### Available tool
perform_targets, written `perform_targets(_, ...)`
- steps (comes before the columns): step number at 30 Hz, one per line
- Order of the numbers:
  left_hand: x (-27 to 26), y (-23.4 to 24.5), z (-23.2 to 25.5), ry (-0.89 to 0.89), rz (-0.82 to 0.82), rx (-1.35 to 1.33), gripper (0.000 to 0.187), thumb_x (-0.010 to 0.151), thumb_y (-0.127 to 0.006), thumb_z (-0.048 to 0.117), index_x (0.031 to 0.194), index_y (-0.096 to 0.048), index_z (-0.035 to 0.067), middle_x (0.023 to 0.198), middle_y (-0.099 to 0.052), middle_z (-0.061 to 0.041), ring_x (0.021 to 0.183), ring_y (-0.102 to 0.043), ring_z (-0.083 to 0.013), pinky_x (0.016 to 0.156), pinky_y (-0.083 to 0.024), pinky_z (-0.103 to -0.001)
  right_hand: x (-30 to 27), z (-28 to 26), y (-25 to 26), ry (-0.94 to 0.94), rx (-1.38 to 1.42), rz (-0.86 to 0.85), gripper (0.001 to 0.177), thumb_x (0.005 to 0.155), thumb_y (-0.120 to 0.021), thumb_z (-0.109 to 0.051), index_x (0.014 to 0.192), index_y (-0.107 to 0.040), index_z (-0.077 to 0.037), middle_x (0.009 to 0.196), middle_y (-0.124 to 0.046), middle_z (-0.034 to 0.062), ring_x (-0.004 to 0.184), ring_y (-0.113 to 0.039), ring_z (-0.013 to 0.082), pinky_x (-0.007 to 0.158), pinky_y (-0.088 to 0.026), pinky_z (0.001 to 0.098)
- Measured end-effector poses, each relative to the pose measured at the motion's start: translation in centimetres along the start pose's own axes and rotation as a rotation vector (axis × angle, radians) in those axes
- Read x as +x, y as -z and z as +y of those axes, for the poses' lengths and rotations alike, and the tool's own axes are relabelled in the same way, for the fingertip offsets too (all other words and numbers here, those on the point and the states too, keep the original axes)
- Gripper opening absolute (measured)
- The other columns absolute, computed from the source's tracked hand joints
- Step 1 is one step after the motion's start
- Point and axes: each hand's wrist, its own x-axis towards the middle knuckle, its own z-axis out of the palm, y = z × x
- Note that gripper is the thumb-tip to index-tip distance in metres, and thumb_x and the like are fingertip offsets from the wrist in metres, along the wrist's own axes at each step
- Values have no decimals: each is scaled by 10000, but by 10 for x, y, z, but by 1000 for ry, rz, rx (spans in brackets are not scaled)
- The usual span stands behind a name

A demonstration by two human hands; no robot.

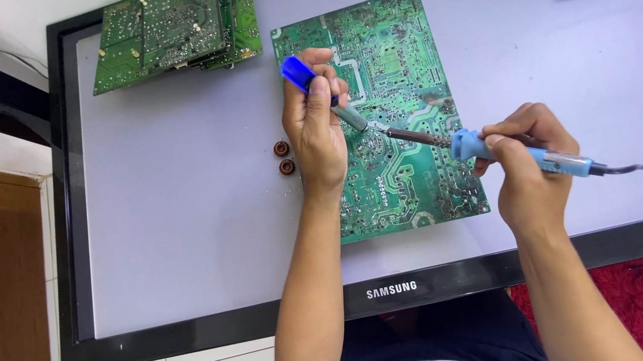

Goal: Using a soldering iron and a desoldering pump to remove solder from components on a printed circuit board.

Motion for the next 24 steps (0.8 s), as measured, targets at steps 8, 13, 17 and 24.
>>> perform_targets(8,-9,-4,15,76,-137,103,247,1202,-434,317,1326,-598,179,952,-489,33,878,-478,-111,1064,-428,-365,5,-24,2,-140,85,137,61,885,-610,18,859,-572,-21,863,-571,122,625,-574,244,508,-539,292)
perform_targets(13,-10,-9,26,209,-231,211,429,1105,-545,545,1375,-439,230,1023,-352,21,910,-402,-119,912,-445,-309,15,-30,7,-175,106,220,24,861,-600,-47,859,-578,-57,865,-558,75,647,-591,214,514,-523,267)
perform_targets(17,-12,-3,14,94,-203,399,244,1169,-513,239,1390,-470,145,1256,-523,-25,1143,-562,-163,1132,-499,-342,22,-30,4,-191,134,248,46,870,-594,-34,863,-569,-72,852,-574,74,639,-588,205,494,-513,270)
perform_targets(24,-10,11,35,152,54,209,284,1103,-620,258,1352,-515,172,1093,-545,-10,718,-571,-103,536,-556,-222,24,-15,-13,-232,130,146,34,851,-621,-46,865,-593,-58,859,-649,111,689,-638,208,502,-531,260)
